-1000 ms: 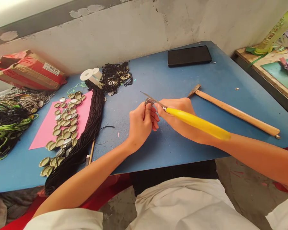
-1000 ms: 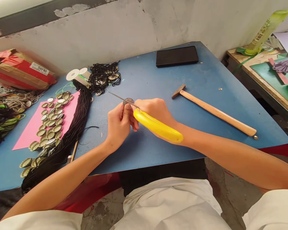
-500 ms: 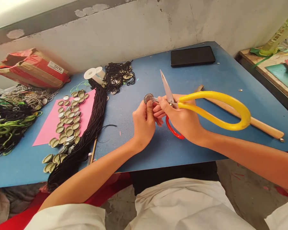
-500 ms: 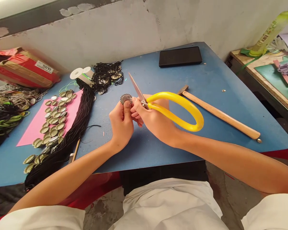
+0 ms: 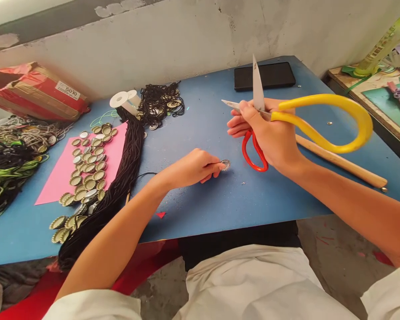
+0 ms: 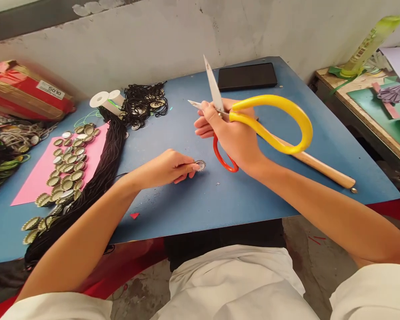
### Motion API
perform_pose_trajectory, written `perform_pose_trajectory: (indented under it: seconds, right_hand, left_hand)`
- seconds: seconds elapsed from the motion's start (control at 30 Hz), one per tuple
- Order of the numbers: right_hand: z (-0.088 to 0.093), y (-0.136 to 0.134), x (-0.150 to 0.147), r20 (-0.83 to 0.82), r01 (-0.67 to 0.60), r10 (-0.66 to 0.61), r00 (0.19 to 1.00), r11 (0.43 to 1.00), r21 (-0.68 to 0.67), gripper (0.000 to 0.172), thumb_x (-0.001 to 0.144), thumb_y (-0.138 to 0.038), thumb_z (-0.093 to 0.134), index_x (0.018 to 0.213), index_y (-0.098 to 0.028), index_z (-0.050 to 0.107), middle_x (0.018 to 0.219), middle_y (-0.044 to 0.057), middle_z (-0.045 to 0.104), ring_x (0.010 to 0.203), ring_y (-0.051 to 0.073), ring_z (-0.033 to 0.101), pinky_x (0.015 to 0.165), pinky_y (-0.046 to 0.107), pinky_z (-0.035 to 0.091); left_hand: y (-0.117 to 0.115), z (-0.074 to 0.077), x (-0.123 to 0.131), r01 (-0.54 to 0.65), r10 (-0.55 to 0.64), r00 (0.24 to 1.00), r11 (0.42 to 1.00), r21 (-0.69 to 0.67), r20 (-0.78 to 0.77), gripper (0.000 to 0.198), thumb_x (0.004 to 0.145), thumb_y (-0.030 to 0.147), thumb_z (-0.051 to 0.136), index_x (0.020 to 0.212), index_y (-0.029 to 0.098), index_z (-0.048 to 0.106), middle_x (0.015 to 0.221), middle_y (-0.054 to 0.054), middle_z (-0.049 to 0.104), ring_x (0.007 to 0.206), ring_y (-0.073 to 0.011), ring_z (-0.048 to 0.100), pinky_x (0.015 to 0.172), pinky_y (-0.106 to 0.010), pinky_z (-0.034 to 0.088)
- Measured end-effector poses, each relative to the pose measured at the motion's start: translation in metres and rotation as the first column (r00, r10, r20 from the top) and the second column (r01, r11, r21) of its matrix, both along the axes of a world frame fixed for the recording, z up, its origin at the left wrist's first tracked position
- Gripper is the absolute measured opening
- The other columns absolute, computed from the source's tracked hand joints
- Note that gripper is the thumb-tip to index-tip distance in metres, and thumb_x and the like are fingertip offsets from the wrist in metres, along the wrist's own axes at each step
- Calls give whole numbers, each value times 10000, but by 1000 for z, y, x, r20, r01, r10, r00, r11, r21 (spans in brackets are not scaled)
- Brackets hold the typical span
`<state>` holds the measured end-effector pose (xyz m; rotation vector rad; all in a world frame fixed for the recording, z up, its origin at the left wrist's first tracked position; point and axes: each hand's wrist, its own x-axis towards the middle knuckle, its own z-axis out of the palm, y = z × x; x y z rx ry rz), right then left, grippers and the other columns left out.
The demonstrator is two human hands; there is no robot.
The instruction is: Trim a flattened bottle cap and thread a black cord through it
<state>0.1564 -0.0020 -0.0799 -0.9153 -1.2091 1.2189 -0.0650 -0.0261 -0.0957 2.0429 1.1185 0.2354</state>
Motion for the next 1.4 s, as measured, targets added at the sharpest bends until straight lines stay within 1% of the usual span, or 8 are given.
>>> perform_pose_trajectory:
  seconds: [0.13, 0.23, 0.43, 0.67, 0.8, 1.0, 1.17, 1.4]
  right_hand:
    - [-6, 13, 3, 7, 6, -6, 1000, 999, -43, 455, 938, -636, 919, 883, -225, 732, 813, 37, 805, 753, 203, 835, 734, 342, 735]
    - [-10, 16, 2, 24, 6, -5, 1000, 999, -47, 479, 919, -664, 923, 888, -230, 723, 791, 32, 804, 741, 200, 825, 726, 340, 734]
    - [-6, 17, 5, -2, -1, 1, 1000, 999, -54, 450, 923, -610, 942, 877, -231, 704, 801, 31, 810, 737, 193, 819, 735, 341, 727]
    - [-9, 20, 4, -13, -37, 36, 999, 991, -129, 482, 915, -658, 931, 906, -232, 706, 780, 35, 807, 743, 202, 822, 738, 349, 730]
    - [-16, 18, 1, -48, -73, 66, 997, 984, -165, 454, 943, -645, 908, 901, -226, 738, 796, 42, 811, 757, 199, 815, 759, 357, 731]
    - [-22, 10, -1, -168, -143, 119, 979, 979, -142, 401, 954, -590, 907, 887, -209, 801, 864, 47, 833, 772, 172, 782, 789, 323, 700]
    - [-17, 5, -2, -226, -132, 108, 968, 987, -91, 390, 1002, -628, 841, 969, -240, 829, 953, 27, 850, 926, 187, 805, 928, 346, 705]
    - [-3, -3, -2, 27, -126, 126, 992, 992, 11, 549, 1045, -819, 651, 1100, -295, 805, 1206, 69, 856, 1242, 258, 809, 1009, 402, 705]
  left_hand:
    - [-2, -4, 0, -96, 122, 989, 960, 262, -86, 474, 1077, 417, 638, 641, 233, 612, 527, 19, 543, 459, -130, 355, 519, -285, 278]
    - [-1, -6, -3, -190, 223, 974, 904, 383, -44, 294, 1090, 280, 520, 963, 236, 782, 643, 16, 631, 541, -158, 478, 613, -276, 378]
    - [-2, -5, -5, 45, -9, 994, 937, 346, -106, 322, 1038, 318, 678, 1334, 277, 800, 1321, -95, 719, 912, -211, 701, 848, -325, 545]
    - [-11, -17, 15, -135, 279, 933, 857, 497, -228, 211, 1073, 418, 736, 1118, 222, 672, 1151, -77, 691, 861, -234, 652, 732, -333, 465]
    - [-17, -13, 19, -235, 323, 945, 789, 568, -57, 128, 1138, 341, 605, 1107, 226, 654, 1066, -61, 722, 801, -206, 622, 703, -316, 413]
    - [-32, -12, 33, 51, -47, 999, 887, 460, -20, 282, 1178, 354, 513, 1340, 269, 727, 1039, -52, 728, 786, -186, 663, 738, -295, 472]
    - [-32, -16, 39, -194, 142, 979, 866, 462, 145, 185, 1135, 292, 588, 1243, 233, 726, 1085, -58, 709, 740, -151, 615, 729, -302, 523]
    - [-35, -18, 47, -306, 281, 798, 951, -43, 534, 85, 1063, 161, 542, 1020, 234, 532, 1030, -17, 673, 782, -141, 786, 669, -273, 686]
